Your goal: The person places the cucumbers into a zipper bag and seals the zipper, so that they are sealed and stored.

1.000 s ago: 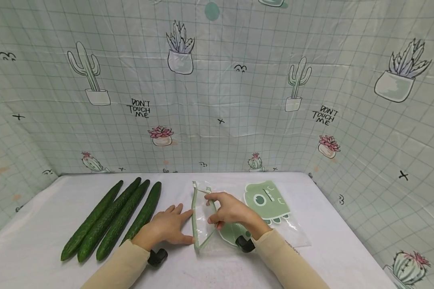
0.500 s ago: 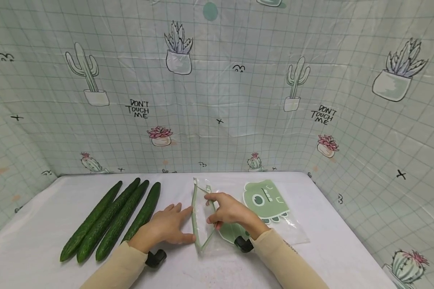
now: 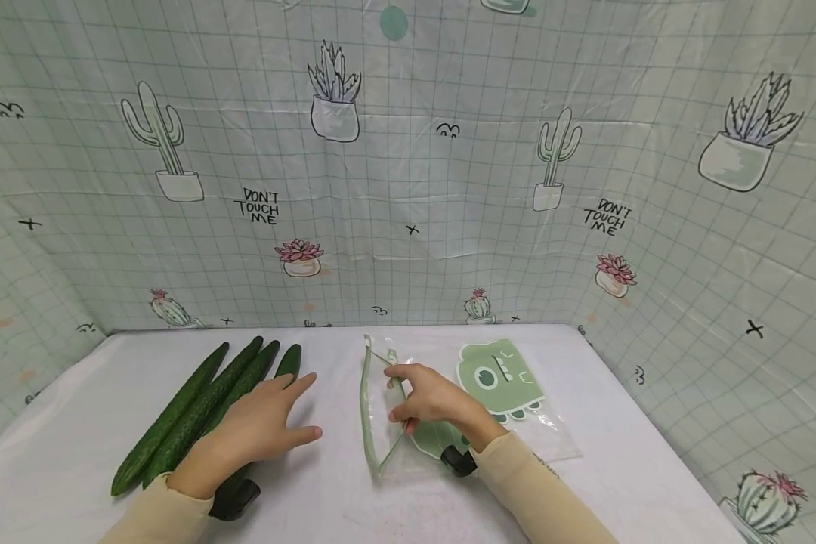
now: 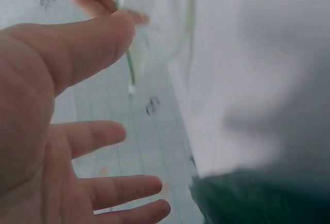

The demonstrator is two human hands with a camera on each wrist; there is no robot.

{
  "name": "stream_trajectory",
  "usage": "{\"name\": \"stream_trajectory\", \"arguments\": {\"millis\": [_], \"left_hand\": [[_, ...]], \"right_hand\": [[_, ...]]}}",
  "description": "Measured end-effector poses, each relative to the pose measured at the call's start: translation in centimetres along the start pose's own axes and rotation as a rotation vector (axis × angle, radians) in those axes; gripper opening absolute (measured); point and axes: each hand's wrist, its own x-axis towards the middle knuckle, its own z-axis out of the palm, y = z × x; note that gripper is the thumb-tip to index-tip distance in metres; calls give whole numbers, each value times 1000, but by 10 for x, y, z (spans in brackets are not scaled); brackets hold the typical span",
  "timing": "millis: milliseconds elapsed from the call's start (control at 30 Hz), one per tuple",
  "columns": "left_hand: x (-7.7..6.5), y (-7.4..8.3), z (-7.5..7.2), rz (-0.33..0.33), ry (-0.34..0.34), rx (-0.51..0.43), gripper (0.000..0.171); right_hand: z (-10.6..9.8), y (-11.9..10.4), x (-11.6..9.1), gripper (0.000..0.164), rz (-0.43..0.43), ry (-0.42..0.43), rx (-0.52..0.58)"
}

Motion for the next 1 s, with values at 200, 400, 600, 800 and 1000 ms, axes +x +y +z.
{"name": "stream_trajectory", "arguments": {"millis": [200,400,600,800,1000], "left_hand": [[-7,-27,-4,-19,1,-57,83],[-8,-35,-5,-34,-68,-131,85],[-7,-39,-2,-58,-140,-187,85],[-5,-48,-1,-82,-175,-241,86],[-3,-53,2,-74,-159,-237,85]], "right_hand": [[0,-1,0,74,-11,-7,-3],[1,-1,-1,74,-14,-8,4],[0,1,-2,74,-1,3,-4],[1,2,-2,74,-7,5,-3],[1,1,-2,74,-4,-3,-5]]}}
